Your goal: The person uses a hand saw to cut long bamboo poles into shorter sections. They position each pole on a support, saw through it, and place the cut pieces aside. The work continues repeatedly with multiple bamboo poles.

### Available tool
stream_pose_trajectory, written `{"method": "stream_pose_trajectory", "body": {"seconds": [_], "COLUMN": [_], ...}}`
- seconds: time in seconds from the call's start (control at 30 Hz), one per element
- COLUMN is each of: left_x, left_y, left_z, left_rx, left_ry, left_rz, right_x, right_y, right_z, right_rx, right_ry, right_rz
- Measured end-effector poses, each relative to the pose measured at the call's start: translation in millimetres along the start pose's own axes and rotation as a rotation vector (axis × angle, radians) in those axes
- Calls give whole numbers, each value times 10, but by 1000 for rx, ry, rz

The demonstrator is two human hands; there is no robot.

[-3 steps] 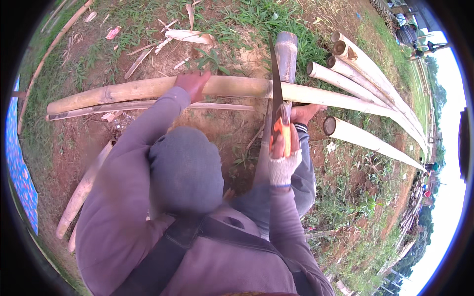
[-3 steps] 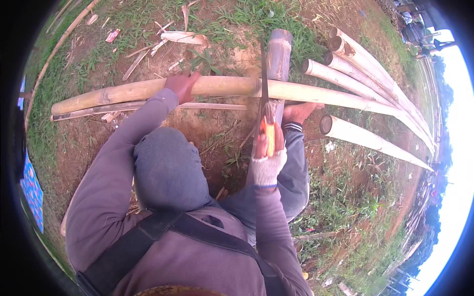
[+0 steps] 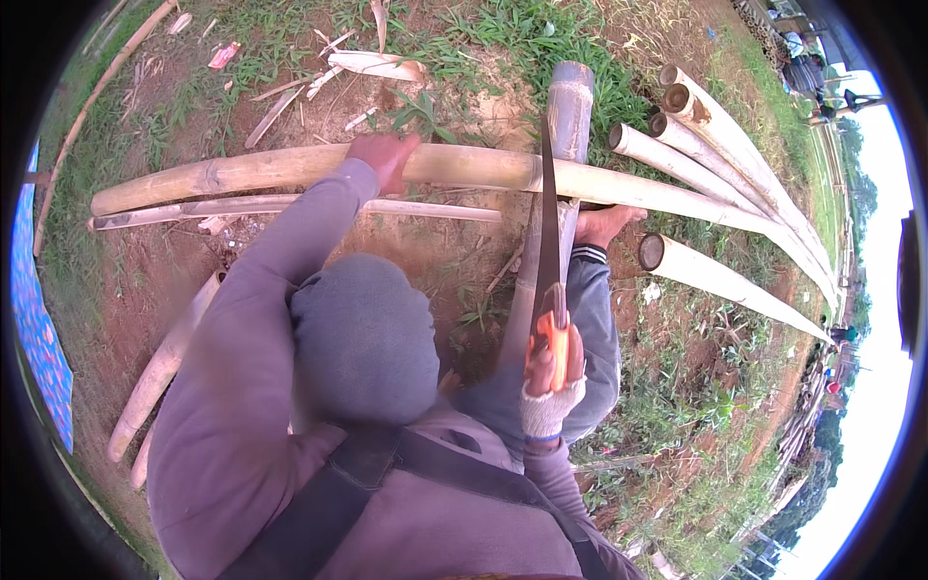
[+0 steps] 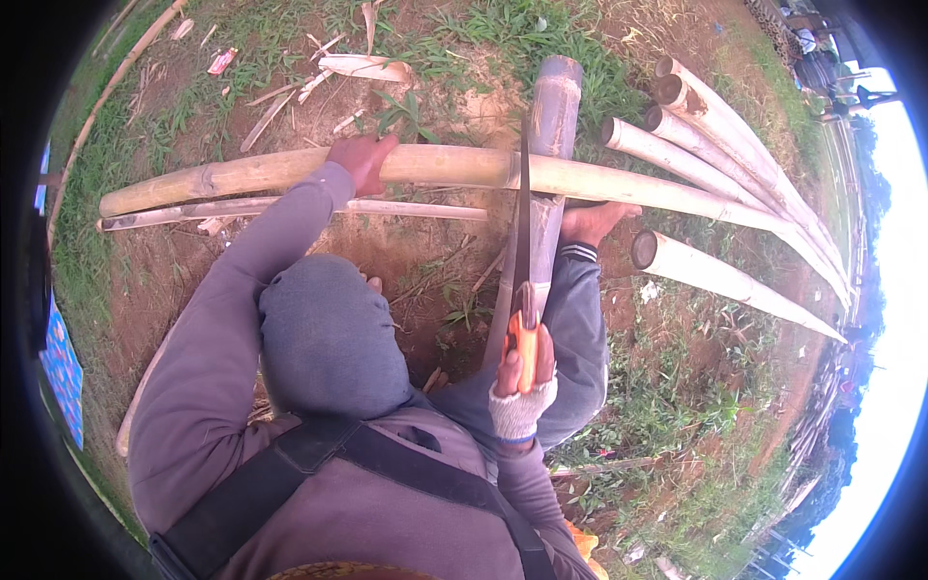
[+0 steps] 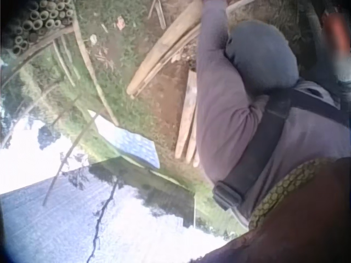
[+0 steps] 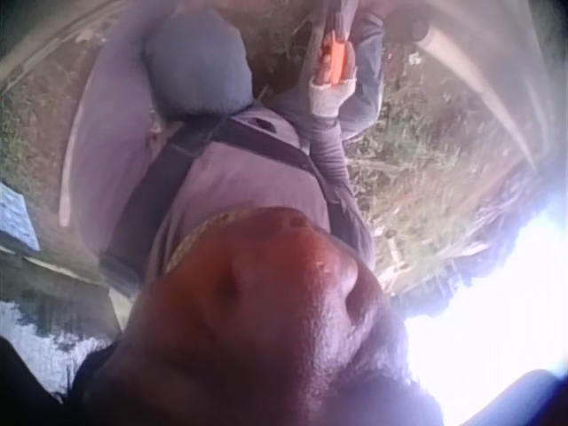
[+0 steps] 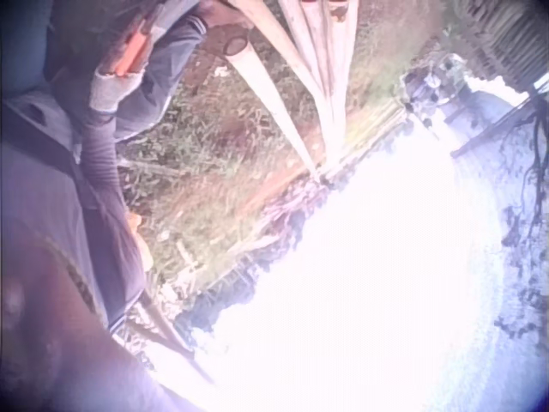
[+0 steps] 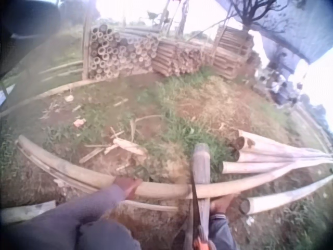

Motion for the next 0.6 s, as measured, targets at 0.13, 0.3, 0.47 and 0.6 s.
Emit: {"method": "stream_pose_trajectory", "body": {"seconds": [0.13,0.3,0.47,0.6], "left_x": [-27,-53,-69,190], "left_y": [17,72,142,69], "left_z": [50,7,64,-330], "left_rx": [9,11,45,-89], "left_ry": [-21,-18,-26,129], "left_rz": [64,68,107,-232], "right_x": [234,-500,-612,-481], "right_y": [-263,1204,1200,1075], "right_z": [-265,-56,-6,-102], "right_rx": [-101,123,193,227], "right_ry": [191,-97,-37,36], "right_rz": [49,60,129,122]}}
Point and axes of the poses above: each hand's wrist, its own y-axis towards the middle knuckle, its own x-axis out of the back of the hand, z = x × y, the point moved 10 cm from there along y, towards the middle knuckle, and after that the axes turned 11 degrees about y, right-handed, at the moved point
